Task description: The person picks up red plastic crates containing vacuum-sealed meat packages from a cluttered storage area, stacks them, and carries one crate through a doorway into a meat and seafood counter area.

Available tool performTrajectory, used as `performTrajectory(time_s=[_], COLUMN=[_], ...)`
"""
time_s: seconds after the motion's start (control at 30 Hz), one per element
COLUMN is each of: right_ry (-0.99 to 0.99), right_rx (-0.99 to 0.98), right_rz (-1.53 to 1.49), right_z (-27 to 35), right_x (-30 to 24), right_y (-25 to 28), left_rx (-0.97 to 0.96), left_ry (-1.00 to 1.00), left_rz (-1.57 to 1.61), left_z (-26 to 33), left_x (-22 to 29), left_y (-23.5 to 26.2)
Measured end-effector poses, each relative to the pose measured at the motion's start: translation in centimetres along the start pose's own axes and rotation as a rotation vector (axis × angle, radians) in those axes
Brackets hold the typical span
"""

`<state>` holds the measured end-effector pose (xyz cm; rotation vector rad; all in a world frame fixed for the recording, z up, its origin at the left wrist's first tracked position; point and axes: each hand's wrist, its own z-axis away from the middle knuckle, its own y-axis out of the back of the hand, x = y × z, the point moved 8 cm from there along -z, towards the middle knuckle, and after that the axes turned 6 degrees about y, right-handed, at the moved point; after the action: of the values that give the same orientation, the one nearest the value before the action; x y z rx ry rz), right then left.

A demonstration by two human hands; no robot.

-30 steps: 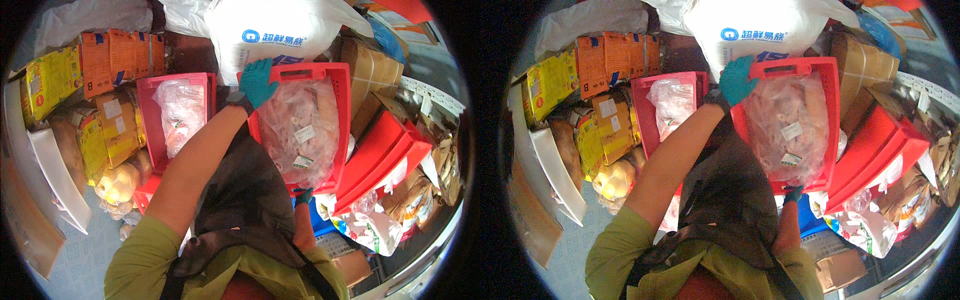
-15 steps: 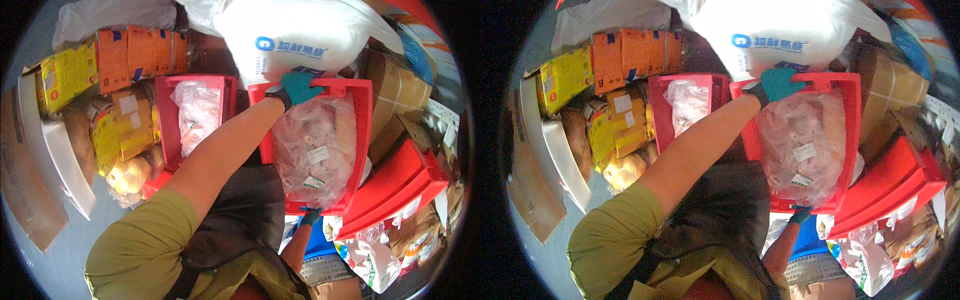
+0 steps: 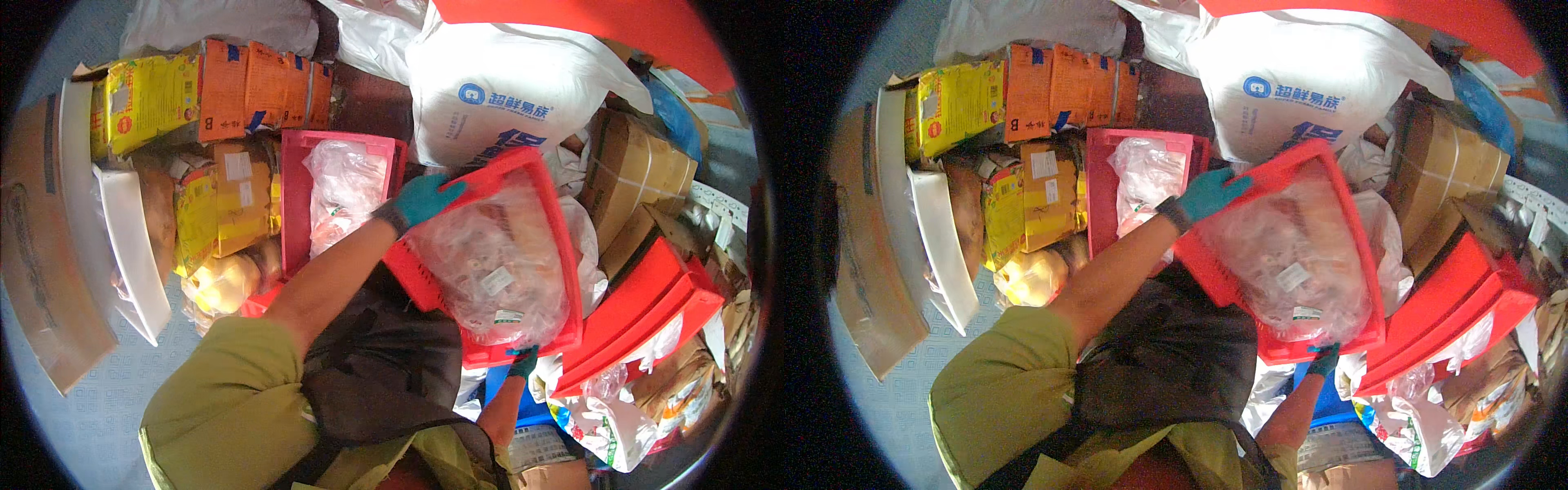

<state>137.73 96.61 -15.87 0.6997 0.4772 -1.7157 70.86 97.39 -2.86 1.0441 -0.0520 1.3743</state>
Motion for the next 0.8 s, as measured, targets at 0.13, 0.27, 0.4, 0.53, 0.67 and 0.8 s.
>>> performTrajectory(time_s=[0.13,0.27,0.4,0.53,0.67,0.8], right_ry=[0.130,0.095,0.055,-0.030,-0.047,-0.086], right_rx=[0.059,-0.082,-0.090,-0.166,-0.222,-0.252], right_rz=[0.169,0.441,0.480,0.339,0.292,0.287], right_z=[1.0,3.5,7.6,10.5,12.7,14.7], right_x=[-5.8,-8.7,-6.1,0.5,7.0,8.5], right_y=[-4.8,-13.1,-20.8,-28.3,-33.5,-36.6], left_rx=[0.041,0.167,0.245,0.271,0.289,0.709], left_ry=[0.170,0.359,0.502,0.364,0.244,-0.092], left_rz=[0.474,0.295,0.270,0.153,0.131,-0.107], left_z=[5.4,7.4,6.0,0.1,-5.8,-2.8], left_x=[-10.0,-16.8,-21.9,-27.1,-30.6,-26.5], left_y=[2.7,9.0,16.1,22.1,25.8,29.4])
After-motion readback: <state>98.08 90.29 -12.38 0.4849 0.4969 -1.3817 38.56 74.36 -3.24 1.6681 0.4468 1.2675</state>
